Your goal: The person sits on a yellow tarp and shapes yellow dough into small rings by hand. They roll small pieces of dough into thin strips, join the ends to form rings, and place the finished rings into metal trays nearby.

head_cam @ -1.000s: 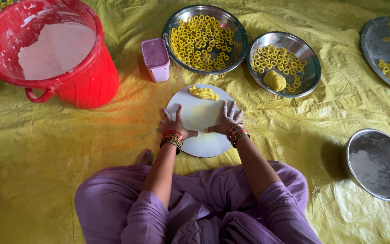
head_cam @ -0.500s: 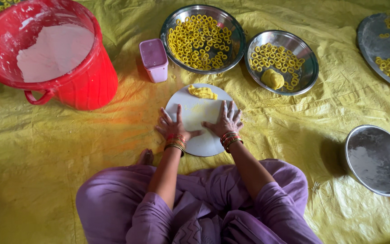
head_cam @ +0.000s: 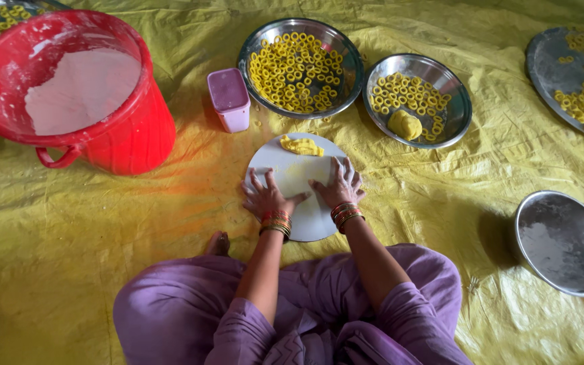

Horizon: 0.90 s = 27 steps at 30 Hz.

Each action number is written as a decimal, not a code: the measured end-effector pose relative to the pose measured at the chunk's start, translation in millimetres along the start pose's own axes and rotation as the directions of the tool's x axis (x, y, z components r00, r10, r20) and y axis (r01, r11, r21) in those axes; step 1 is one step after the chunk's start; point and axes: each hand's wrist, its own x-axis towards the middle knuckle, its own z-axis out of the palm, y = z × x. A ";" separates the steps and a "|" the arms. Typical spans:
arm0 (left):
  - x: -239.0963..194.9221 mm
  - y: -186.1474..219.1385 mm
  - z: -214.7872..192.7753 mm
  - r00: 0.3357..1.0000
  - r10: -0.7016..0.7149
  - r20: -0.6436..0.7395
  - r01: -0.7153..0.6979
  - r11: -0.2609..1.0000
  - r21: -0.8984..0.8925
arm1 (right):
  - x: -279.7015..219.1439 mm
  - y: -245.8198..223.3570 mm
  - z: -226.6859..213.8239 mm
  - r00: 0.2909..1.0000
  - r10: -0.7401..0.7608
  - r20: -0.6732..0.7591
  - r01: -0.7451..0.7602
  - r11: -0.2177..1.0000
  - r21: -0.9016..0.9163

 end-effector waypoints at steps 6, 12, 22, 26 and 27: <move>24.0 -20.4 -6.9 0.996 0.056 0.075 -0.050 0.996 -0.076 | 22.2 26.8 -3.0 0.985 -0.109 0.133 0.102 0.993 0.064; 32.3 -32.1 -9.6 0.961 0.132 0.243 -0.130 0.991 -0.023 | 10.2 21.0 -12.5 0.988 -0.129 0.089 0.130 0.991 -0.009; 35.9 -37.9 -5.4 0.957 0.150 0.247 -0.162 0.986 0.027 | -9.6 -48.0 16.4 0.979 -0.153 -0.134 0.153 0.988 -0.012; 38.4 -39.3 -5.0 0.950 0.165 0.265 -0.183 0.982 0.045 | -5.4 -67.7 24.5 0.981 -0.061 -0.184 0.070 0.997 0.042; 39.2 -39.0 -5.5 0.951 0.152 0.271 -0.173 0.983 0.055 | -4.7 -69.7 25.0 0.982 -0.041 -0.186 0.050 0.998 0.046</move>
